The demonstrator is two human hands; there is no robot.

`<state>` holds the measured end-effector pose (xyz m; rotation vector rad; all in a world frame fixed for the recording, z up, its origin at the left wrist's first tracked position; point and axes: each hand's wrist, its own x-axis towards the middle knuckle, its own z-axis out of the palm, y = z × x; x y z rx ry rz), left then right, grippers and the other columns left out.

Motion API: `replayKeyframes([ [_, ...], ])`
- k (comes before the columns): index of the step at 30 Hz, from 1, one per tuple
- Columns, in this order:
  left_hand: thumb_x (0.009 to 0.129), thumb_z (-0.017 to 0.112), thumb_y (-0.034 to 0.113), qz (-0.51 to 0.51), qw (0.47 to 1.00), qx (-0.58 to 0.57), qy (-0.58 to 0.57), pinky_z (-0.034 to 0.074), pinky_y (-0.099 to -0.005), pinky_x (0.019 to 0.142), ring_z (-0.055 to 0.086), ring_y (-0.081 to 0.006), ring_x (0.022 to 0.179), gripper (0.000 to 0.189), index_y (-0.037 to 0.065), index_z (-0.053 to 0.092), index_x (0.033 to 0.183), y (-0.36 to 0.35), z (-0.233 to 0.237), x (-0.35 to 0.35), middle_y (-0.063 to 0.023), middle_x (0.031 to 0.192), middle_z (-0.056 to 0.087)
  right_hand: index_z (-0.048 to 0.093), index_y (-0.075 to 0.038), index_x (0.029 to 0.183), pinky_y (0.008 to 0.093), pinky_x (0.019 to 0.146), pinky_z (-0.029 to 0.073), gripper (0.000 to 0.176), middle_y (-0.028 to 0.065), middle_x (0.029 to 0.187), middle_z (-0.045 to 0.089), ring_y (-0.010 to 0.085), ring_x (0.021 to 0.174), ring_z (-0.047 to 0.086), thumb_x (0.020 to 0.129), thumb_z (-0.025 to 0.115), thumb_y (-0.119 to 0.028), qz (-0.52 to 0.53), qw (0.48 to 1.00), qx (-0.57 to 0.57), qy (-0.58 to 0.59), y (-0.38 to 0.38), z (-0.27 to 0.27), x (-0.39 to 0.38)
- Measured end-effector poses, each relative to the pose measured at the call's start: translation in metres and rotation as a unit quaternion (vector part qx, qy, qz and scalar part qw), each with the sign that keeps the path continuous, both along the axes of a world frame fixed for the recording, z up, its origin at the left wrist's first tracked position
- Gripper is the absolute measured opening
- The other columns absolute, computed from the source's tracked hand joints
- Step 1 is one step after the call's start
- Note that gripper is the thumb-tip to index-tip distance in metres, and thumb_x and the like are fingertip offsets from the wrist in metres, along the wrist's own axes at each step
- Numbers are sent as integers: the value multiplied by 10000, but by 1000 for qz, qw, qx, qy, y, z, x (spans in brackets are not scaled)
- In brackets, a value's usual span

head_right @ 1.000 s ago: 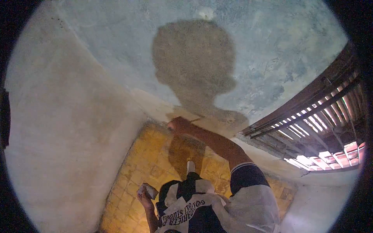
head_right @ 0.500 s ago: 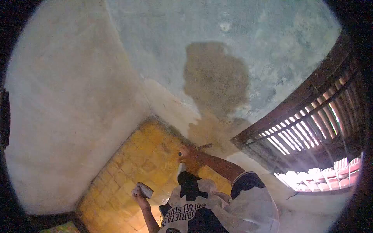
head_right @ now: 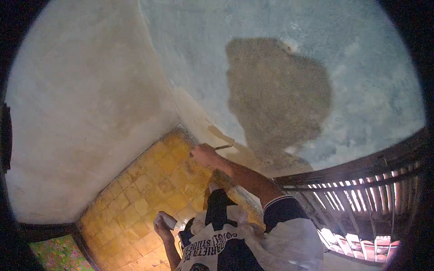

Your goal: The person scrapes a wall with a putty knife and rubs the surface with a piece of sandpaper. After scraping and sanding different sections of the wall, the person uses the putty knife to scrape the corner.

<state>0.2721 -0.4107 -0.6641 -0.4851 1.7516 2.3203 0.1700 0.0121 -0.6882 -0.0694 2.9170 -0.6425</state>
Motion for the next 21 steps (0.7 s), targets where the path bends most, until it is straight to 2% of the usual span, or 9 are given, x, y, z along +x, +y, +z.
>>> replayKeyframes([
  [4, 898, 647, 257, -4, 999, -8, -32, 515, -358, 828, 629, -204, 949, 282, 50, 587, 1080, 26, -8, -30, -78, 1018, 644, 646, -94, 1060, 489, 664, 537, 253, 179, 820, 662, 333, 774, 670, 815, 602, -141, -7, 962, -267, 51, 36, -109, -24],
  [5, 899, 646, 258, -14, 999, -6, -35, 514, -356, 830, 629, -203, 949, 282, 51, 586, 1081, 30, -12, -34, -79, 1018, 643, 649, -101, 1047, 493, 631, 536, 246, 162, 803, 665, 332, 726, 669, 807, 602, -120, 43, 996, 63, 38, -1, -1, -18],
  [8, 903, 644, 266, -27, 1000, 3, -14, 507, -342, 814, 624, -189, 925, 294, 55, 572, 1095, 57, 3, -51, -70, 1007, 631, 651, -102, 1007, 490, 632, 535, 200, 149, 794, 667, 343, 723, 666, 816, 602, -137, 18, 999, 38, -20, -26, 69, -23],
  [9, 905, 643, 266, -37, 999, 10, -9, 506, -339, 807, 622, -187, 918, 292, 54, 572, 1094, 60, -1, -54, -67, 1005, 629, 651, -102, 1007, 490, 632, 535, 200, 149, 794, 667, 343, 723, 666, 816, 602, -137, 15, 999, 36, -20, -8, 12, -16],
  [12, 908, 643, 268, -60, 998, 14, -3, 499, -334, 792, 616, -181, 902, 302, 55, 561, 1104, 70, -6, -74, -62, 1000, 622, 638, -75, 989, 466, 641, 539, 197, 148, 847, 650, 346, 789, 661, 832, 609, -191, -32, 946, -296, 129, 39, -99, -20],
  [14, 910, 641, 253, -67, 998, 0, -16, 500, -332, 792, 614, -180, 912, 293, 59, 555, 1112, 66, -11, -85, -61, 1002, 619, 634, -59, 968, 456, 656, 535, 215, 143, 880, 639, 336, 847, 658, 832, 620, -225, -103, 774, -573, 251, -6, -110, -13],
  [17, 913, 638, 212, -88, 995, 30, -19, 507, -346, 799, 614, -186, 948, 283, 65, 544, 1136, 70, -6, -100, -67, 1027, 622, 612, -65, 1004, 445, 729, 515, 257, 129, 896, 616, 308, 899, 637, 823, 640, -246, -37, 943, -198, 266, 2, -217, -29],
  [20, 911, 638, 207, -82, 996, 28, -32, 523, -364, 807, 632, -208, 938, 297, 50, 545, 1145, 55, -15, -119, -81, 1037, 630, 602, -72, 980, 457, 746, 489, 257, 123, 862, 607, 307, 873, 622, 812, 648, -260, -106, 990, 68, -69, 31, -29, -1],
  [21, 913, 634, 205, -89, 995, 28, -29, 526, -365, 806, 635, -212, 932, 293, 49, 546, 1145, 56, -10, -124, -82, 1033, 630, 598, -74, 936, 474, 707, 495, 241, 130, 863, 608, 315, 815, 621, 811, 640, -276, -6, 983, 185, 2, 32, -49, 4],
])
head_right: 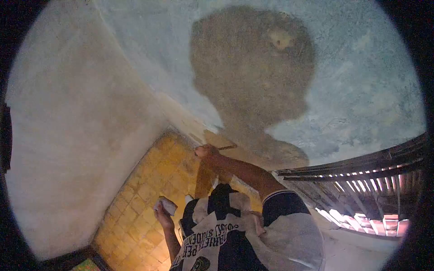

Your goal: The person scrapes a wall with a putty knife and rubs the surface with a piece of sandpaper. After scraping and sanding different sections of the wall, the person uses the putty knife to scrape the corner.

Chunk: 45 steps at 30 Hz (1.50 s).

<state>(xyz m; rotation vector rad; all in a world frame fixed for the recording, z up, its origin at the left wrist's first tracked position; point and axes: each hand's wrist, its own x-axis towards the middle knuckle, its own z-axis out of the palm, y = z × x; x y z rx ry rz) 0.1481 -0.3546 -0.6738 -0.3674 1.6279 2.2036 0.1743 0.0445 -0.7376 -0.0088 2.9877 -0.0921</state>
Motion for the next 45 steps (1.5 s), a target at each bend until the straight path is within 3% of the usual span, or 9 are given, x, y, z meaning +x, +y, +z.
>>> replayKeyframes([
  [3, 926, 612, 216, -38, 999, 9, 13, 529, -375, 804, 639, -219, 920, 287, 42, 550, 1145, -9, 2, -18, -83, 1023, 629, 599, -75, 864, 493, 657, 501, 229, 134, 800, 617, 324, 753, 628, 792, 643, -288, 10, 989, -63, 136, -35, 7, -16],
  [9, 923, 607, 201, -24, 1000, -9, 8, 518, -363, 808, 629, -206, 937, 254, 49, 549, 1118, -16, 12, -39, -73, 1032, 626, 619, -76, 857, 490, 692, 524, 166, 165, 686, 613, 356, 732, 642, 802, 611, -233, -212, 964, -162, -8, 16, 19, 12],
  [12, 908, 640, 185, -35, 999, 20, 0, 510, -344, 786, 620, -183, 922, 206, 78, 554, 1060, -18, 16, -45, -59, 1005, 622, 641, -68, 917, 480, 712, 531, 220, 183, 793, 650, 342, 780, 649, 852, 588, -272, -144, 973, -104, -145, -5, 24, 15],
  [18, 917, 639, 207, -87, 996, -4, 12, 497, -397, 840, 608, -204, 955, 265, 55, 534, 1107, -19, 9, -53, -78, 1042, 618, 624, -102, 741, 513, 661, 507, 340, 114, 715, 621, 280, 677, 622, 806, 609, -436, -49, 922, -303, 238, -55, 10, 17],
  [24, 892, 676, 237, -89, 995, -39, -30, 477, -383, 890, 593, -237, 1034, 401, 25, 501, 1184, -20, 10, -62, -120, 1149, 592, 631, -82, 1019, 461, 763, 529, 323, 121, 961, 668, 278, 922, 637, 811, 636, -329, -69, 981, 12, -181, -65, 25, -21],
  [27, 908, 653, 239, -74, 995, -58, -15, 503, -391, 839, 614, -240, 994, 352, 24, 544, 1164, -19, 11, -62, -109, 1108, 612, 642, -90, 969, 470, 730, 534, 268, 130, 915, 662, 293, 892, 655, 806, 638, -302, -3, 972, -67, 227, -39, -106, -7],
  [33, 910, 654, 272, -109, 993, -20, 26, 520, -392, 793, 625, -230, 953, 339, 35, 569, 1136, -40, 9, -66, -91, 1070, 625, 633, -92, 879, 465, 716, 531, 189, 109, 845, 659, 298, 882, 662, 824, 630, -273, -111, 991, -78, -13, -46, 32, -1],
  [36, 907, 655, 281, -100, 995, -3, 27, 519, -389, 778, 625, -229, 941, 345, 39, 568, 1137, -42, -1, -64, -90, 1058, 625, 630, -83, 881, 470, 710, 532, 200, 121, 825, 658, 288, 852, 670, 823, 634, -274, -76, 979, -180, 67, -53, 26, -2],
  [45, 885, 683, 217, -97, 995, -36, -12, 501, -381, 804, 598, -226, 942, 360, 47, 502, 1146, -46, -5, -68, -87, 1046, 596, 633, -69, 801, 491, 614, 515, 202, 112, 674, 613, 281, 655, 644, 849, 611, -263, -46, 988, -21, 143, -52, -3, -5],
])
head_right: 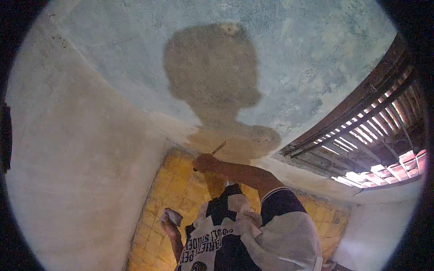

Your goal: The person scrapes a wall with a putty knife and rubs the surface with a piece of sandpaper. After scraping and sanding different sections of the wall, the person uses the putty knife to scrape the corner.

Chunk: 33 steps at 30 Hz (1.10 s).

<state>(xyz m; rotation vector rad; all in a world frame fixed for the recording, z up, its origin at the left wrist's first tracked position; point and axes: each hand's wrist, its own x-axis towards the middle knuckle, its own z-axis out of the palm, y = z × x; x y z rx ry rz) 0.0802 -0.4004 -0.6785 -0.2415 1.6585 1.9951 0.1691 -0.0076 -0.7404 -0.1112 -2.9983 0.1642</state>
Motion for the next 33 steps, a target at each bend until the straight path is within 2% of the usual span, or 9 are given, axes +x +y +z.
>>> replayKeyframes([
  [4, 885, 683, 213, -19, 999, -35, 13, 504, -372, 795, 602, -218, 936, 333, 47, 521, 1123, 10, 20, 0, -79, 1032, 599, 625, -65, 760, 482, 605, 505, 237, 111, 676, 611, 278, 653, 632, 873, 578, -268, -10, 998, -28, -52, -13, -7, -2],
  [7, 888, 679, 208, -4, 999, 31, 35, 506, -363, 788, 606, -204, 925, 314, 46, 532, 1114, 10, 5, -2, -74, 1024, 601, 617, -61, 719, 473, 596, 496, 285, 109, 679, 609, 274, 650, 620, 896, 545, -272, -25, 993, -51, -107, -7, -26, -2],
  [10, 901, 654, 253, 16, 1000, -10, 11, 507, -429, 837, 590, -277, 1061, 438, 24, 472, 1228, 7, -6, -3, -120, 1146, 588, 612, -58, 692, 467, 591, 489, 321, 108, 681, 608, 272, 649, 613, 912, 523, -275, -36, 986, -68, -148, 2, -61, 3],
  [13, 898, 658, 261, -40, 998, 32, 36, 509, -429, 833, 594, -288, 1048, 460, 21, 468, 1241, 5, -1, -4, -127, 1152, 584, 621, -59, 769, 470, 606, 486, 288, 120, 712, 609, 280, 652, 600, 902, 553, -306, -67, 983, -107, -132, -9, -85, 0],
  [16, 889, 680, 234, -18, 999, -28, -9, 456, -418, 933, 563, -267, 1105, 560, -4, 431, 1332, 12, 13, 0, -140, 1186, 568, 629, -60, 846, 474, 621, 483, 284, 132, 742, 610, 287, 656, 588, 893, 584, -336, -97, 979, -142, -112, -13, -106, -7],
  [22, 860, 713, 296, -25, 998, -52, -23, 389, -440, 1034, 414, -301, 1306, 867, 12, 179, 1482, 6, -12, -11, -184, 1456, 337, 635, -57, 886, 474, 634, 479, 303, 137, 761, 619, 292, 656, 580, 895, 591, -356, -96, 978, -151, -110, 34, -87, 22],
  [28, 899, 673, 225, -34, 999, -1, -14, 469, -401, 917, 556, -266, 1121, 470, 17, 455, 1260, 9, -7, -8, -135, 1218, 552, 634, -50, 865, 469, 639, 477, 317, 134, 757, 633, 290, 653, 579, 912, 564, -356, -63, 983, -118, -129, -17, -58, -17],
  [31, 892, 678, 230, -12, 1000, 13, 25, 489, -366, 805, 595, -203, 948, 312, 48, 516, 1087, 17, 9, 0, -75, 1015, 600, 633, -47, 854, 466, 641, 476, 327, 132, 756, 640, 290, 652, 579, 920, 551, -356, -45, 983, -106, -139, 7, -36, 12],
  [33, 896, 672, 216, -10, 999, -30, 29, 479, -345, 761, 584, -176, 886, 276, 67, 516, 1069, 13, 6, -1, -55, 966, 589, 633, -44, 847, 464, 643, 476, 334, 130, 755, 645, 290, 651, 579, 926, 542, -356, -31, 984, -94, -146, 26, -15, 23],
])
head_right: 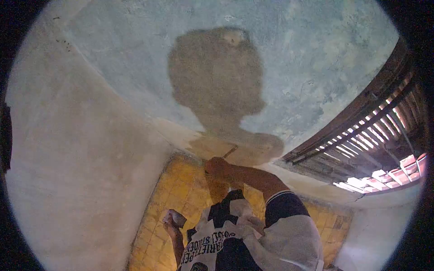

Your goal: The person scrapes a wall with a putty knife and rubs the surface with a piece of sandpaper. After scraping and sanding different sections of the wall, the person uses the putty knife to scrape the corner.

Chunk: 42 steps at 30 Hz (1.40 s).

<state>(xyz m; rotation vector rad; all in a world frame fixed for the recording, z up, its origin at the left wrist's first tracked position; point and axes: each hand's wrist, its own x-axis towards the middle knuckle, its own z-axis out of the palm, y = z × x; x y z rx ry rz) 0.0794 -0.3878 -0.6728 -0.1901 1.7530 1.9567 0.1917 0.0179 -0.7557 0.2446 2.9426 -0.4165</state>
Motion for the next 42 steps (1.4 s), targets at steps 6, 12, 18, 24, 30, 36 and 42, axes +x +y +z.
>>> replayKeyframes([
  [6, 898, 662, 187, 4, 1000, 6, -22, 470, -320, 712, 571, -148, 790, 213, 85, 524, 1025, -6, -15, -7, -24, 886, 579, 627, -53, 842, 418, 668, 501, 358, 112, 771, 635, 264, 711, 626, 899, 579, -403, -30, 997, -62, 42, -22, 98, 9],
  [12, 887, 679, 194, 3, 999, 42, -19, 491, -360, 815, 605, -202, 961, 345, 51, 504, 1147, -8, -19, -6, -72, 1055, 608, 624, -66, 806, 401, 634, 488, 353, 88, 749, 619, 223, 698, 627, 881, 591, -410, 30, 997, 34, 56, -12, 105, 10],
  [18, 889, 687, 233, 20, 999, 24, -21, 490, -418, 876, 573, -285, 1097, 617, 12, 363, 1366, -7, -23, -5, -144, 1246, 537, 625, -83, 686, 436, 527, 444, 286, 87, 679, 599, 218, 633, 604, 853, 602, -314, 57, 994, 52, 75, -20, 35, -4],
  [24, 898, 679, 245, -4, 999, 28, -34, 462, -432, 931, 547, -294, 1145, 691, -3, 307, 1424, -3, -10, -11, -159, 1269, 523, 634, -91, 679, 435, 520, 443, 256, 84, 659, 594, 226, 588, 581, 864, 576, -259, 88, 983, 61, 150, -32, -72, -1],
  [30, 902, 675, 210, -13, 999, 26, -37, 461, -422, 933, 556, -258, 1120, 658, -4, 327, 1418, -3, -7, -10, -141, 1243, 544, 640, -91, 684, 441, 533, 451, 240, 90, 652, 594, 241, 577, 574, 867, 570, -230, 96, 979, 38, 175, -6, -79, -2],
  [36, 893, 690, 207, 9, 999, 23, -46, 453, -397, 939, 556, -239, 1118, 681, 15, 318, 1431, 3, 0, -9, -119, 1231, 551, 641, -78, 709, 458, 583, 475, 221, 109, 665, 600, 274, 622, 594, 854, 599, -239, 61, 989, -30, 135, -39, -14, -8],
  [42, 886, 700, 239, -5, 998, 54, -12, 470, -412, 894, 575, -226, 1050, 639, 29, 369, 1391, -4, -16, -15, -91, 1139, 573, 646, -68, 732, 479, 634, 487, 248, 136, 683, 601, 293, 673, 610, 885, 580, -250, 29, 996, -26, 77, -29, -6, 9],
])
